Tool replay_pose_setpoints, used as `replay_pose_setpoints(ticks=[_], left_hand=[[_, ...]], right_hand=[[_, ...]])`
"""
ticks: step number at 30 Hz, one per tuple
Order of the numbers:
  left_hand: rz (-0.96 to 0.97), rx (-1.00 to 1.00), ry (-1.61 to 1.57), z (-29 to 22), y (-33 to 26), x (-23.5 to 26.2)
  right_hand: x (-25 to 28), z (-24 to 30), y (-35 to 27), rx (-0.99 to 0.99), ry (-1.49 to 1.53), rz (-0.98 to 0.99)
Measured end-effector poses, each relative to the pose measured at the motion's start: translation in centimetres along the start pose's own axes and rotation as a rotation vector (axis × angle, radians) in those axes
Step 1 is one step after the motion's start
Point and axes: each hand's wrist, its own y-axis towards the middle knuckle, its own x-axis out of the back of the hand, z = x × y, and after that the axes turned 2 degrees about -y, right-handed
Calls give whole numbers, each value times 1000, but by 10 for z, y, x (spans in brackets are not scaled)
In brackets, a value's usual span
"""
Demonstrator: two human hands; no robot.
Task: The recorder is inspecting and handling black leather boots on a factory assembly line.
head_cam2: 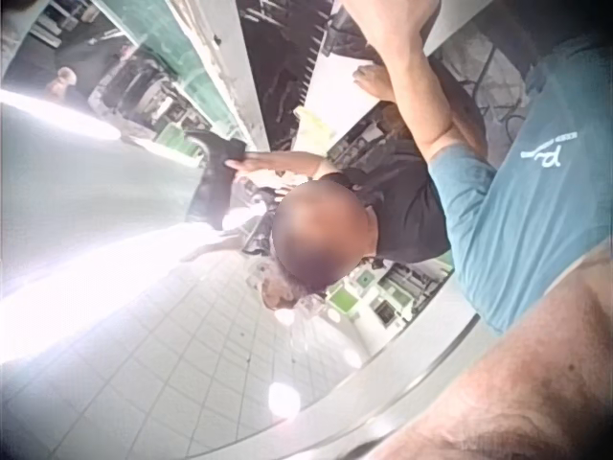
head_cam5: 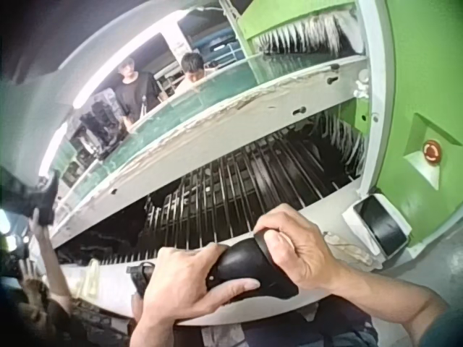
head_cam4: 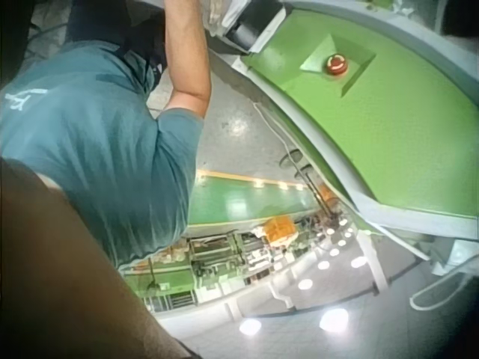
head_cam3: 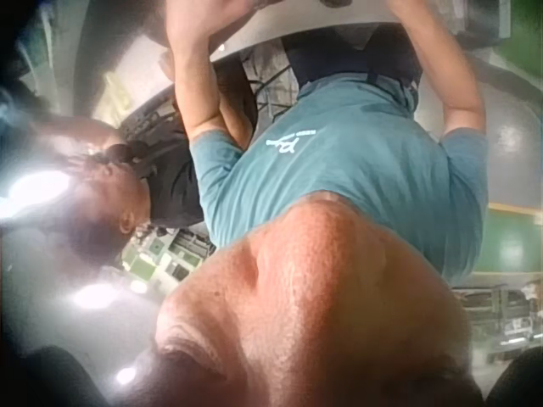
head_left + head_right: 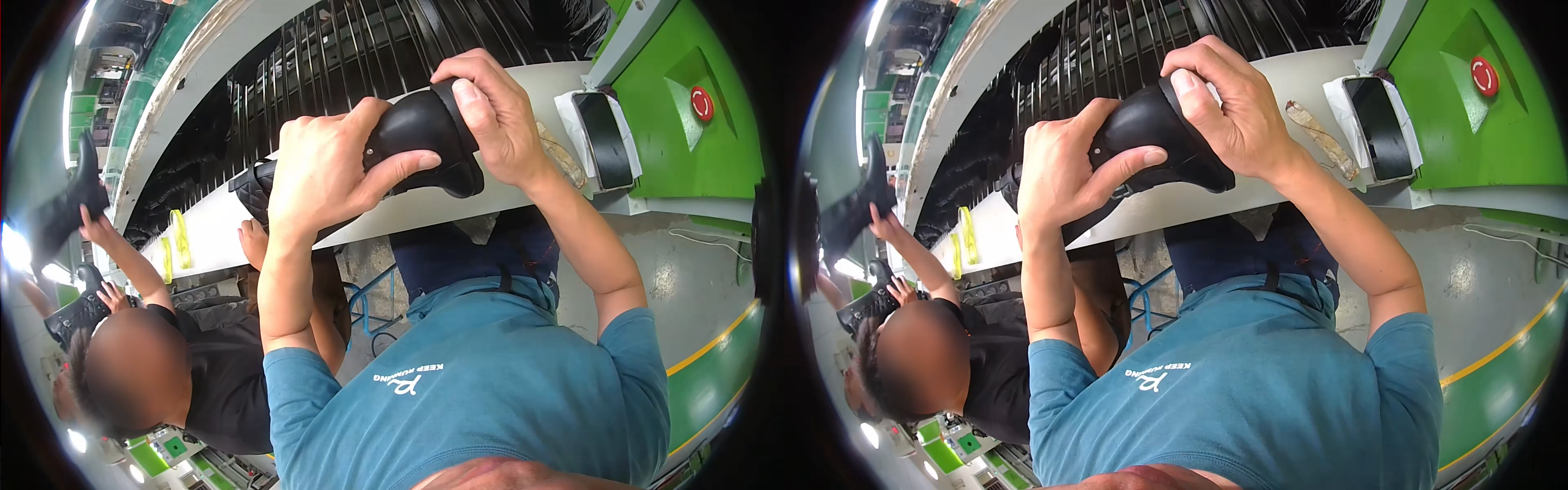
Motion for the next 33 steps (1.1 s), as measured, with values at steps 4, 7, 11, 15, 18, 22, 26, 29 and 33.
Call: replay_pose_setpoints(ticks=[4, 7, 11, 15, 18, 22, 26, 29, 33], left_hand=[[-16, 9, -37, 1, 2, -2], [-24, 1, -34, 1, 0, -4], [-26, -19, -21, -3, -1, -4], [-69, -44, -7, -5, -11, 0], [-127, -35, -48, -7, -30, -2], [-175, -132, -118, -4, -40, 1], [-180, -86, -215, -6, -62, -9], [-308, -160, -371, 6, -69, -34], [-388, -90, -393, 5, -94, -65]], right_hand=[[0, -1, 4, 46, -26, 33], [1, 3, 5, 65, -55, 48], [3, 11, 5, 103, -101, 47], [4, 25, 6, 173, -163, 61], [-3, 26, -1, 250, -162, 78], [-6, 42, -5, 322, -202, 25], [-9, 58, -13, 429, -234, 1], [-10, 75, -16, 519, -316, 92], [21, 62, -29, 317, -243, 506]])
